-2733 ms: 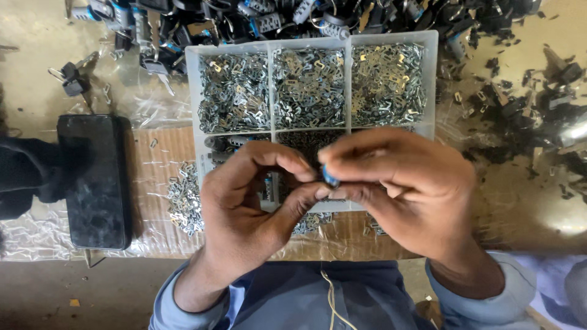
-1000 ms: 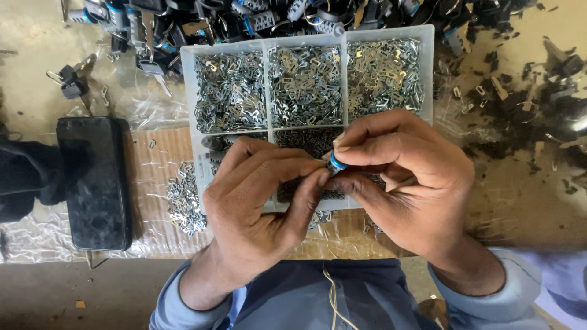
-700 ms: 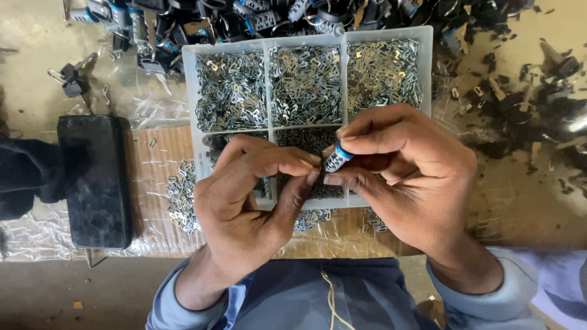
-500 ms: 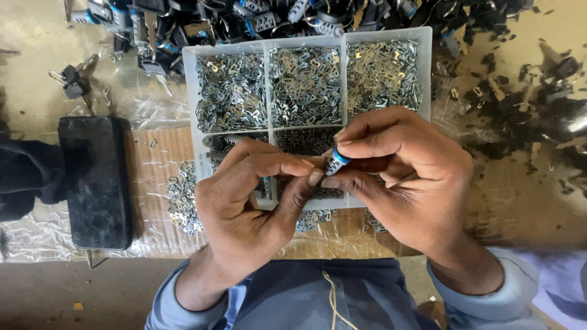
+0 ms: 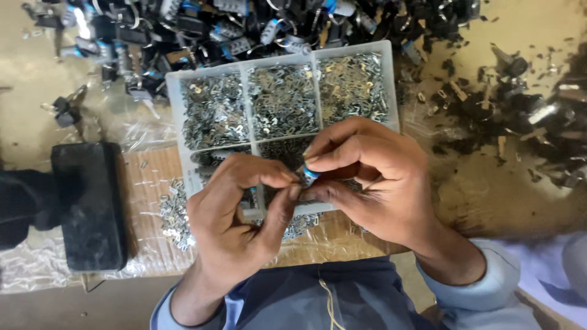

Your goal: The person sits at a workshop table assembling padlock cylinder plugs. They pick small metal pins and springs from a compartment tray by hand and insert them one at a time into the lock plug held in the other hand, repeating the cycle continuously.

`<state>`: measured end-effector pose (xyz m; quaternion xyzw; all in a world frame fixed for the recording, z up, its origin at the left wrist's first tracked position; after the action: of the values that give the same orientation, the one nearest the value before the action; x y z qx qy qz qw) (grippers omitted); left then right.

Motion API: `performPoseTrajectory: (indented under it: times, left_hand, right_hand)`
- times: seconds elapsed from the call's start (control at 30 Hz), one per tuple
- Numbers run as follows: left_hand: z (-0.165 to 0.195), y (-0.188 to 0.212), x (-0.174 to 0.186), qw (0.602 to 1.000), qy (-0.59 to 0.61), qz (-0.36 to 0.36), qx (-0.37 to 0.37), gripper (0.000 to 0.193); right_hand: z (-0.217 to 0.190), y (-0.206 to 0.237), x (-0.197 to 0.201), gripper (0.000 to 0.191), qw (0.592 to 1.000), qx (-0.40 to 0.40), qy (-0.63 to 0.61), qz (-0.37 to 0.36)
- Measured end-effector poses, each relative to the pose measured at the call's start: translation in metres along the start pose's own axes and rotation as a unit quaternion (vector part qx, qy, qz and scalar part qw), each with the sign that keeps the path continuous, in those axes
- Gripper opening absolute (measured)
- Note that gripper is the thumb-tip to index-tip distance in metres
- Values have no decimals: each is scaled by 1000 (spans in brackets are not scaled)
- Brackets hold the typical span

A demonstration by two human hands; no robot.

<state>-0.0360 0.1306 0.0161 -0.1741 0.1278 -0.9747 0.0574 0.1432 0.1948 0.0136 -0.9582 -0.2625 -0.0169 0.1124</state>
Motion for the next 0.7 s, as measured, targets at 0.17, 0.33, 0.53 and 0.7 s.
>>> performPoseTrajectory:
  times: [0.17, 0.33, 0.53, 0.7]
  left_hand:
    - [2, -3, 1, 998, 33, -2, 51, 21]
    - [2, -3, 1, 998, 26, -2, 49, 22]
    - [-6, 2, 0, 996, 41, -5, 81, 24]
    - [-10, 3, 3, 956, 202, -61, 205, 32]
  right_hand:
    - [-1, -2, -1, 24, 999, 14, 43, 1]
    - [0, 0, 0, 23, 999, 11, 48, 3]
    - [-1, -2, 0, 24, 999, 6, 40, 1]
    - [3, 2, -5, 23, 991, 109, 22, -69]
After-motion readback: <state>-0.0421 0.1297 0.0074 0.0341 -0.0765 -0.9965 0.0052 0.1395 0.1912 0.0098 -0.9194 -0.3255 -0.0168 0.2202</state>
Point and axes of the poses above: each hand's wrist, its own y-axis away from the middle knuckle, its own x-axis out of the back of the hand, z = x × y, the point moved 5 cm from there along -y, towards the middle knuckle, and after that the axes turned 1 degree about x, right-handed, at the moved point
